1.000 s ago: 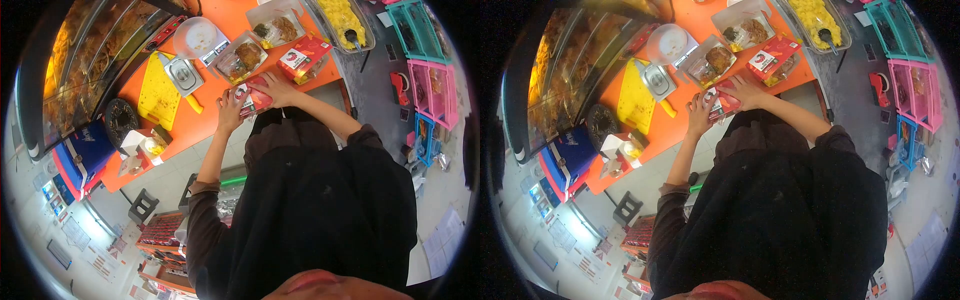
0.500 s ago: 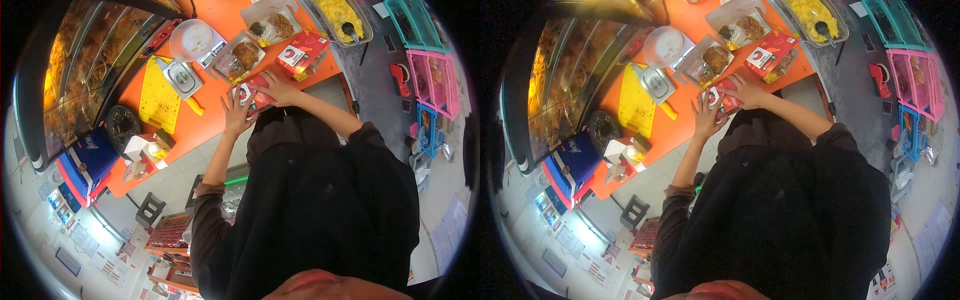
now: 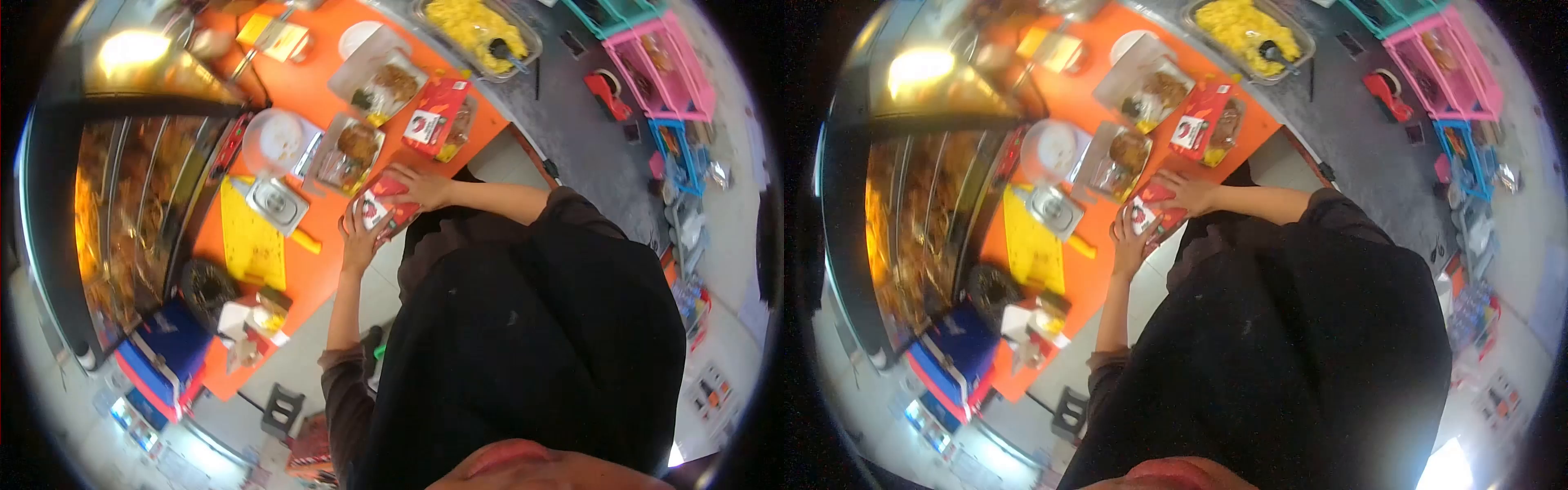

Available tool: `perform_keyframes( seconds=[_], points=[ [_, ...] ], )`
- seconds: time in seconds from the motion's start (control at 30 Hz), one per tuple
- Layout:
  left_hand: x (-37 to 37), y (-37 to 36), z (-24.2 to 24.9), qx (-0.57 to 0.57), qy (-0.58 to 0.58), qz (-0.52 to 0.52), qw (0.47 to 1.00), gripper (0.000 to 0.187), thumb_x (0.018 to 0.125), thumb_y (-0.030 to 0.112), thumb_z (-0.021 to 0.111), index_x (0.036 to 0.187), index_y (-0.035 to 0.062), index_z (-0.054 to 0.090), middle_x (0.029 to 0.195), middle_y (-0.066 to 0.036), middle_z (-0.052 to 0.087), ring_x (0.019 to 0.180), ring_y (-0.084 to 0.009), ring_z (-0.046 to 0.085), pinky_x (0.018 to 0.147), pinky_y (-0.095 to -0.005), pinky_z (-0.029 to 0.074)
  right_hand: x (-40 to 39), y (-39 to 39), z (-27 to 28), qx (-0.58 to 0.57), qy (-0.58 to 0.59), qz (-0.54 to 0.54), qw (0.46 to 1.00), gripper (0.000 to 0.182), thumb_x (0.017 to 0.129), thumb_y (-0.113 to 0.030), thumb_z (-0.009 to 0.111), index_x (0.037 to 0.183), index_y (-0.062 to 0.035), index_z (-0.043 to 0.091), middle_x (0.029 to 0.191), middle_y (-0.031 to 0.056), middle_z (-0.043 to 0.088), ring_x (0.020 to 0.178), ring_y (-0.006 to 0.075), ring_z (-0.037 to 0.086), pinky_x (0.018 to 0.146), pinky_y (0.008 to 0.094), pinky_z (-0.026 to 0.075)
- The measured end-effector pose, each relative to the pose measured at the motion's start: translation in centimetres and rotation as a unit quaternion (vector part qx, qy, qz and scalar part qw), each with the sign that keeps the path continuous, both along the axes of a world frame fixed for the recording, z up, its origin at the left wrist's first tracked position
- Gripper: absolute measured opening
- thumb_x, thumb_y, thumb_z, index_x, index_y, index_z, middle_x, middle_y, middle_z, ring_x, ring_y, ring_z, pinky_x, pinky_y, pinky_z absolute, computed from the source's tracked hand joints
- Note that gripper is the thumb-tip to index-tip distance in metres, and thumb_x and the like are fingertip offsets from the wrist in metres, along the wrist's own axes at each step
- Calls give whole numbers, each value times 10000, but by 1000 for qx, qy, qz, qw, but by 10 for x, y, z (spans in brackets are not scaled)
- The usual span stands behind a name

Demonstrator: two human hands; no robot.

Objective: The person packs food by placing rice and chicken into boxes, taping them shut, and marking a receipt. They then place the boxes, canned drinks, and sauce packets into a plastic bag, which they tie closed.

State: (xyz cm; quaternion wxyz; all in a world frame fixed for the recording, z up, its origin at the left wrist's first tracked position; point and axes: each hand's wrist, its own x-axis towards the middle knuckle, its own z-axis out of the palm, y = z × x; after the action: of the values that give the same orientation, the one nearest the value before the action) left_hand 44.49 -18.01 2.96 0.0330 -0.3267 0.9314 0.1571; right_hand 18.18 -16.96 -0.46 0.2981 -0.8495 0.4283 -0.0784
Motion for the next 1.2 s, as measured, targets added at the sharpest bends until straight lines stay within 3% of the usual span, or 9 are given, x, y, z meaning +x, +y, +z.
perform_keyframes(
  seconds=[0.23, 0.37, 0.43, 0.7, 0.77, 0.83, 0.93, 1.03, 1.2],
  points=[
    [-41, 12, -34, -89, 37, 95, 991, 863, 701, 591, 687, 1412, 238, 350, 1398, -353, 241, 1287, -524, 255, 1040, -637, 211, 8, 10, -29, -114, -19, -16, 993, 1034, 621, -434, 796, 1474, -224, 251, 1553, 129, 114, 1425, 406, 13, 1086, 526, 296],
    [-47, 6, -27, -103, 94, 66, 988, 875, 666, 546, 734, 1382, 212, 359, 1349, -343, 295, 1246, -511, 311, 1019, -628, 244, -52, 30, 27, -129, -156, -92, 975, 588, 803, -297, 672, 1330, -127, 473, 1362, 131, 460, 1207, 305, 487, 897, 428, 472],
    [-52, -1, -20, -64, -38, 71, 995, 913, 650, 506, 753, 1407, 230, 323, 1343, -311, 320, 1216, -476, 354, 998, -609, 270, -131, 54, 45, -237, -118, -291, 919, 178, 864, -220, 562, 985, -120, 646, 862, 38, 650, 803, 288, 636, 688, 371, 519],
    [-80, 35, 19, -54, 53, 145, 987, 960, 599, 482, 778, 1419, 198, 366, 1319, -252, 366, 1187, -426, 373, 957, -570, 295, -503, 157, 38, -178, 207, -784, 558, 233, 780, -232, 637, 995, -147, 605, 1052, 138, 562, 1023, 346, 532, 882, 444, 449],
    [-92, 63, 29, -48, 117, 221, 967, 943, 585, 472, 790, 1401, 186, 414, 1311, -250, 378, 1173, -430, 375, 949, -563, 300, -556, 177, 13, 29, 30, -745, 666, 263, 747, -319, 700, 925, -150, 607, 1057, 114, 563, 1004, 326, 532, 826, 451, 457],
    [-119, 87, 49, -79, 91, 219, 968, 941, 581, 457, 797, 1398, 183, 419, 1308, -252, 380, 1174, -433, 376, 948, -563, 303, -595, 191, -22, -61, -48, -669, 739, 301, 731, -387, 745, 903, -165, 634, 960, 35, 586, 885, 220, 563, 734, 386, 476],
    [-165, 110, 74, -113, 74, 195, 971, 944, 568, 436, 809, 1392, 181, 426, 1309, -254, 381, 1179, -439, 376, 944, -562, 308, -575, 196, 18, 280, -258, -674, 633, 305, 770, -342, 768, 982, -150, 663, 822, -35, 572, 678, 72, 512, 600, 255, 465],
    [-227, 120, 77, -80, 128, 175, 973, 964, 536, 423, 825, 1387, 187, 438, 1320, -255, 382, 1192, -437, 381, 947, -544, 316, -548, 214, -14, 267, -515, -658, 480, 264, 824, -258, 722, 1007, -78, 659, 859, -13, 578, 732, 93, 543, 672, 287, 533],
    [-359, 99, 82, -63, 152, 103, 981, 937, 540, 369, 820, 1386, 226, 444, 1312, -242, 414, 1181, -403, 406, 962, -511, 312, -488, 232, -22, 44, -555, -647, 521, 184, 880, -136, 638, 976, 13, 690, 848, 23, 543, 852, 159, 592, 804, 336, 563]
  ],
)
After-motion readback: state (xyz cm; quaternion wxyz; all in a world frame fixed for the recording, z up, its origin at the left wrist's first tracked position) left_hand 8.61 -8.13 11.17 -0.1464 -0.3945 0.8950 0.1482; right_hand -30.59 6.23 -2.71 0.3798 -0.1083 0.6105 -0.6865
